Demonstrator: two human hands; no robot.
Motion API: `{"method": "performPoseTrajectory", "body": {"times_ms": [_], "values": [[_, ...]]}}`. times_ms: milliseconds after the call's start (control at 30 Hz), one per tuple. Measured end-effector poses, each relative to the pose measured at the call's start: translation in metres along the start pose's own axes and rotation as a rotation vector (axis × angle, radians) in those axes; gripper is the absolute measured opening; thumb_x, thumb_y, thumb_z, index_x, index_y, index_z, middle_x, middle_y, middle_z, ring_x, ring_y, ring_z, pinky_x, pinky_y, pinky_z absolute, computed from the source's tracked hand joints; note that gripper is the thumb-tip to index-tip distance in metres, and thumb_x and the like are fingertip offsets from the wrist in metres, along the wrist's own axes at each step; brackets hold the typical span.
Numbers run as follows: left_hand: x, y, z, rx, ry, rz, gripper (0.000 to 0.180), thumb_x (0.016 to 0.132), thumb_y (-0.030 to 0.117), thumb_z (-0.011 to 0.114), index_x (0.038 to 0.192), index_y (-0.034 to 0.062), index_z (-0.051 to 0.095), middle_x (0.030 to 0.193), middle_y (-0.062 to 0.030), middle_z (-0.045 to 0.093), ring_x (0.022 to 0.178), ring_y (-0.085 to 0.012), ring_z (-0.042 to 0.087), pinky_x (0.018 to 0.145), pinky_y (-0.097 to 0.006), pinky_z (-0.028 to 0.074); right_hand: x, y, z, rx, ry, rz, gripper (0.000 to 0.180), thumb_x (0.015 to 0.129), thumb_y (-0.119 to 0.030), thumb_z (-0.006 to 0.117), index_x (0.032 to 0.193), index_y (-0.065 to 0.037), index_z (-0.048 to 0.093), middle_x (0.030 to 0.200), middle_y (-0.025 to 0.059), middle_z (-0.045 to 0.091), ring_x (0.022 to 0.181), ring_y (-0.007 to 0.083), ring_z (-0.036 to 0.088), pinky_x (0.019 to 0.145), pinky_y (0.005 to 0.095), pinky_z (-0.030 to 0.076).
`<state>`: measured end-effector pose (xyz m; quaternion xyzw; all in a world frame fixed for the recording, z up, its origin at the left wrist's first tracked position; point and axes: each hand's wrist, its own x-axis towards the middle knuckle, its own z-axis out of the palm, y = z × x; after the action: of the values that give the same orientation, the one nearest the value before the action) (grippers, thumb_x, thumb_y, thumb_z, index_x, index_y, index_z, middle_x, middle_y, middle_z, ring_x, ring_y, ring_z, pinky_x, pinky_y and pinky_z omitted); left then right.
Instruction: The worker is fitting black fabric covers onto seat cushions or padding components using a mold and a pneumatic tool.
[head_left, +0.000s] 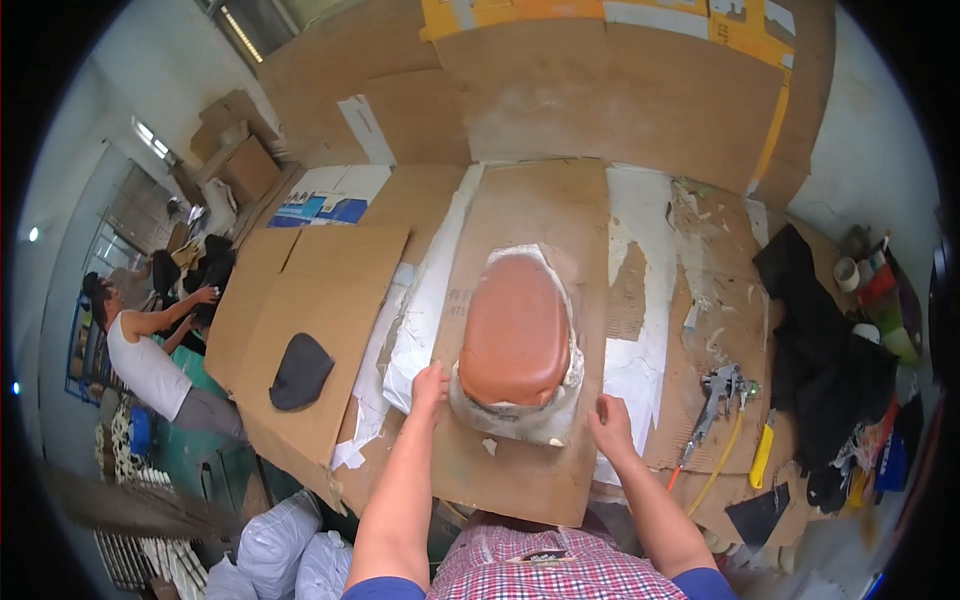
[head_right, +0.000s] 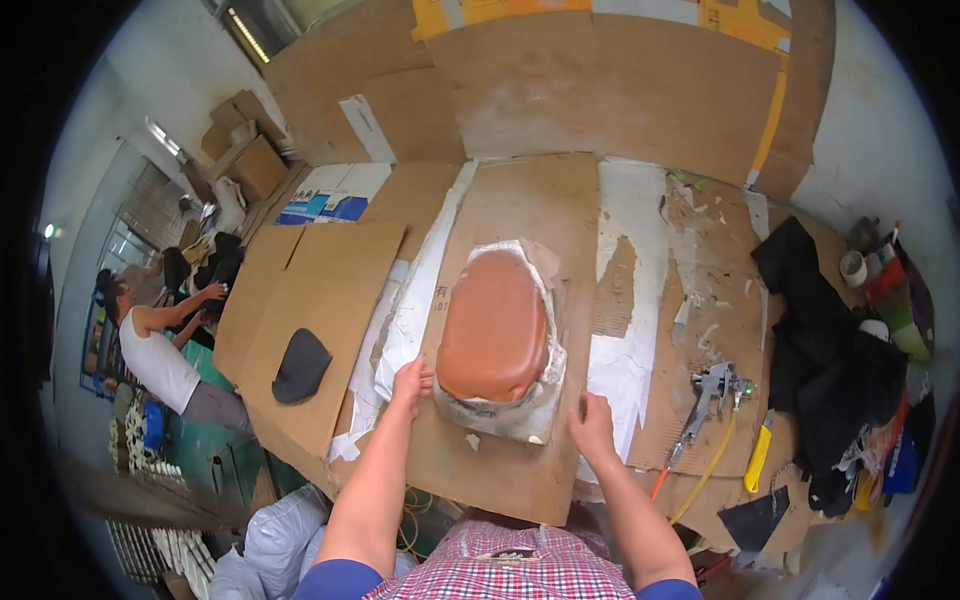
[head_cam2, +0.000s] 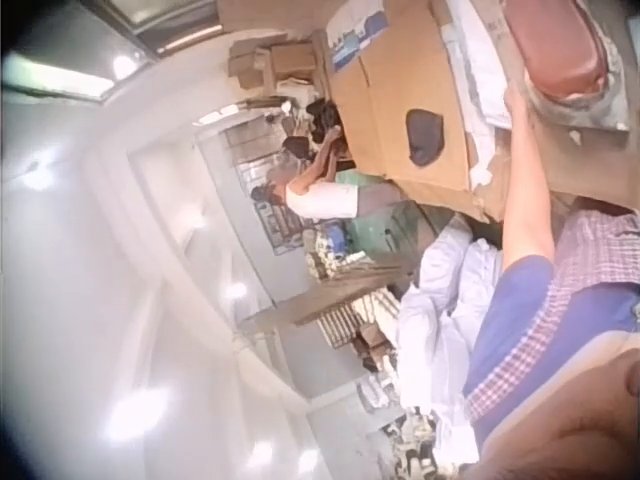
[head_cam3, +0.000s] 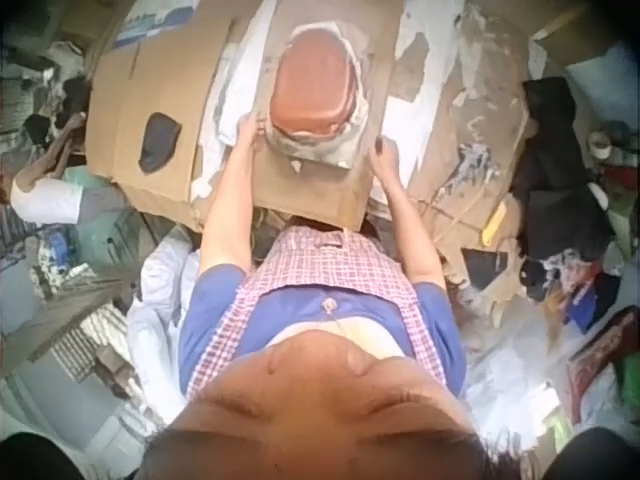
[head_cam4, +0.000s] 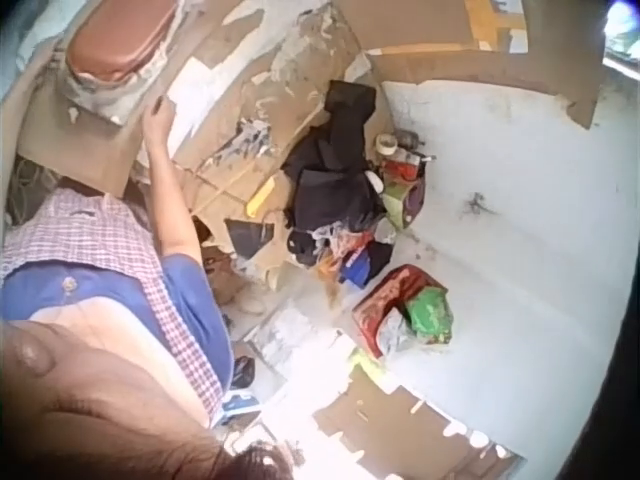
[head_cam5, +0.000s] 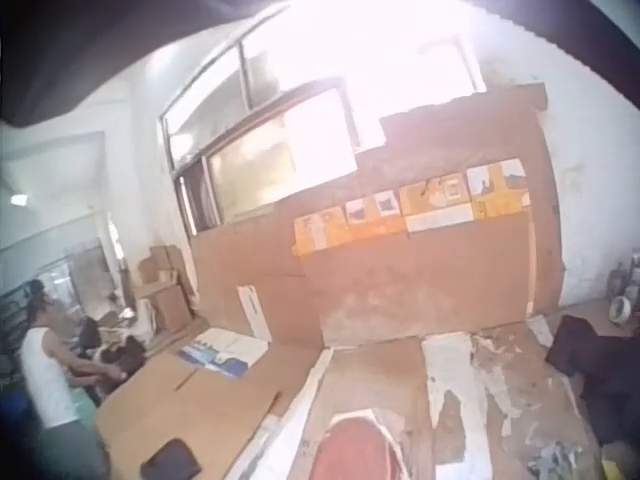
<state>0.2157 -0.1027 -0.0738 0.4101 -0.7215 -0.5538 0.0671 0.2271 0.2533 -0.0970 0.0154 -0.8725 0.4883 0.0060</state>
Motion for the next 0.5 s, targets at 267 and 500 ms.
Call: {"method": "performPoseTrajectory", "body": {"times_ms": [267,500], "values": [[0.012,0.020,0.035,-0.098,-0.258,-0.081,0.060,0.078,0.064,0.051,0.098,0.0081,0.059,0.070,0.0017,0.056,0.059,-0.0102,0.049,0.053,-0.024,0.039,0.003,-0.022,0.001,0.091,0.007,0.352,0.043,0.076,-0.019,0.059,0.113,0.003,0.051,0.092,0.0204,0.056,0.086,0.0315,0.054,0.082,0.0384,0.043],[-0.004,0.055,0.047,-0.355,-0.821,-0.279,0.056,0.082,0.049,0.058,0.114,0.0030,0.054,0.103,-0.0090,0.061,0.099,-0.0207,0.057,0.083,-0.035,0.048,-0.009,-0.035,0.032,0.174,0.408,0.128,0.038,0.090,-0.024,0.042,0.117,0.003,0.050,0.105,0.0214,0.058,0.099,0.0320,0.054,0.088,0.0376,0.041]]}}
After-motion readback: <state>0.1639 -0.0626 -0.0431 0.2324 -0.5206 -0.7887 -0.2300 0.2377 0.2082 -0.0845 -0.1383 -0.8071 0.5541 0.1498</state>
